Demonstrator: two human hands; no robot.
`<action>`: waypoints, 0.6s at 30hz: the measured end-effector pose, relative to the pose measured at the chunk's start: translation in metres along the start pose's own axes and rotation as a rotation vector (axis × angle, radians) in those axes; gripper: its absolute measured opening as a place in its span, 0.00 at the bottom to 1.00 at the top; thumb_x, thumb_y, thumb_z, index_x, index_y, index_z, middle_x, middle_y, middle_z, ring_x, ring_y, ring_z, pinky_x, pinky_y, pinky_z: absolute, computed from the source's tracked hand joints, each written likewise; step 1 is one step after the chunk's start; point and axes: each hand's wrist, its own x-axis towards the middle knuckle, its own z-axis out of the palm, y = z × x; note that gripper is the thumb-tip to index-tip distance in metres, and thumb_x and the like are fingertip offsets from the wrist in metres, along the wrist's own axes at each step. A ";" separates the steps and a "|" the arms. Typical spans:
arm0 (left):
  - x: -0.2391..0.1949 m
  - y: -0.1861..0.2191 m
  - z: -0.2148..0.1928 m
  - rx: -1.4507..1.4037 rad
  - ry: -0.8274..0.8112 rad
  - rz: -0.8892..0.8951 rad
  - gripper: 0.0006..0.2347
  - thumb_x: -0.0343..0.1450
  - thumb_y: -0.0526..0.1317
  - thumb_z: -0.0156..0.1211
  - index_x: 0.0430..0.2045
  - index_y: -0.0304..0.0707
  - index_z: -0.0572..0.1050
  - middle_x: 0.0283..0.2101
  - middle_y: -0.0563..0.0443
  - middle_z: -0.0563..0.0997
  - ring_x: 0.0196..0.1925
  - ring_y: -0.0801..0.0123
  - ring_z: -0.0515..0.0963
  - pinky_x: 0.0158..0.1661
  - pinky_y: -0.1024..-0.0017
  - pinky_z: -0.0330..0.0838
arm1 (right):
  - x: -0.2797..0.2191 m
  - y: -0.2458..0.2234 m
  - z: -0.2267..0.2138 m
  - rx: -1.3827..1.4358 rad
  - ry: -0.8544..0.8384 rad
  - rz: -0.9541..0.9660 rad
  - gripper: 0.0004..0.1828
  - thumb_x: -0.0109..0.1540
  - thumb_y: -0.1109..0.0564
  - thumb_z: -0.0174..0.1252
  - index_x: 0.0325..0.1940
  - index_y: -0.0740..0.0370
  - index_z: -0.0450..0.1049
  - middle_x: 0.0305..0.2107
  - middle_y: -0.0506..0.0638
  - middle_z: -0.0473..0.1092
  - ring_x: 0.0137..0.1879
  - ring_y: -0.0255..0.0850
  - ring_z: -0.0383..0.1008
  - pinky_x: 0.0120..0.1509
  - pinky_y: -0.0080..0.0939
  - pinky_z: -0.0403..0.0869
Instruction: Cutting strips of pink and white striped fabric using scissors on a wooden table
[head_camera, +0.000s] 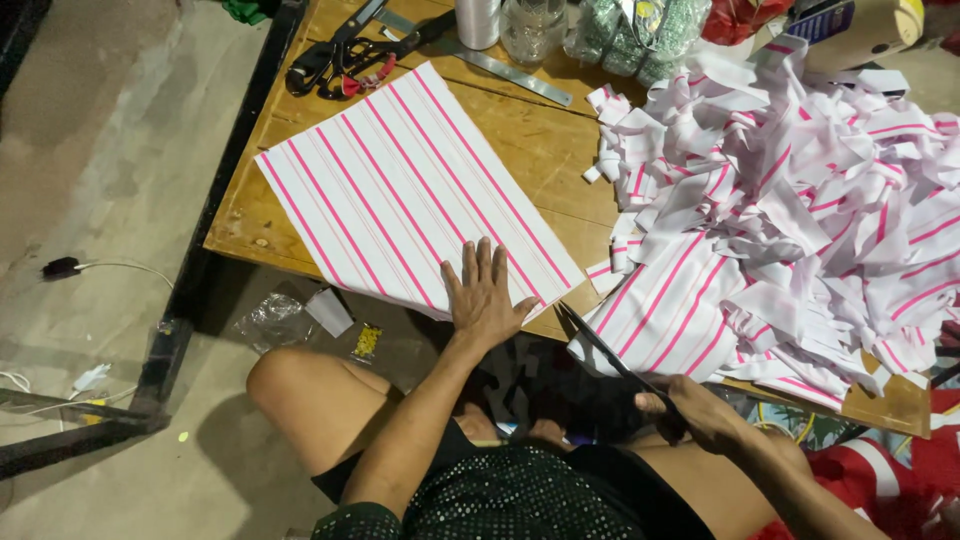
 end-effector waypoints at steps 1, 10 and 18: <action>0.000 0.000 0.005 0.000 -0.002 0.005 0.43 0.69 0.71 0.39 0.73 0.41 0.44 0.77 0.39 0.40 0.78 0.44 0.33 0.66 0.28 0.29 | 0.003 -0.002 0.002 0.004 0.003 0.002 0.29 0.54 0.37 0.67 0.24 0.64 0.66 0.07 0.52 0.57 0.14 0.37 0.55 0.20 0.36 0.51; -0.012 -0.004 -0.030 -0.155 -0.074 0.050 0.43 0.69 0.69 0.41 0.73 0.35 0.48 0.77 0.32 0.44 0.79 0.40 0.37 0.67 0.27 0.30 | 0.062 0.029 0.000 -0.002 0.120 0.064 0.31 0.53 0.38 0.72 0.28 0.72 0.77 0.13 0.58 0.67 0.19 0.46 0.70 0.23 0.39 0.70; -0.012 -0.005 -0.024 -0.149 -0.023 0.069 0.45 0.68 0.71 0.40 0.73 0.33 0.49 0.76 0.30 0.46 0.79 0.38 0.39 0.67 0.26 0.32 | 0.049 0.019 -0.001 -0.071 0.097 0.067 0.30 0.54 0.35 0.69 0.29 0.69 0.81 0.15 0.55 0.67 0.22 0.44 0.69 0.25 0.38 0.69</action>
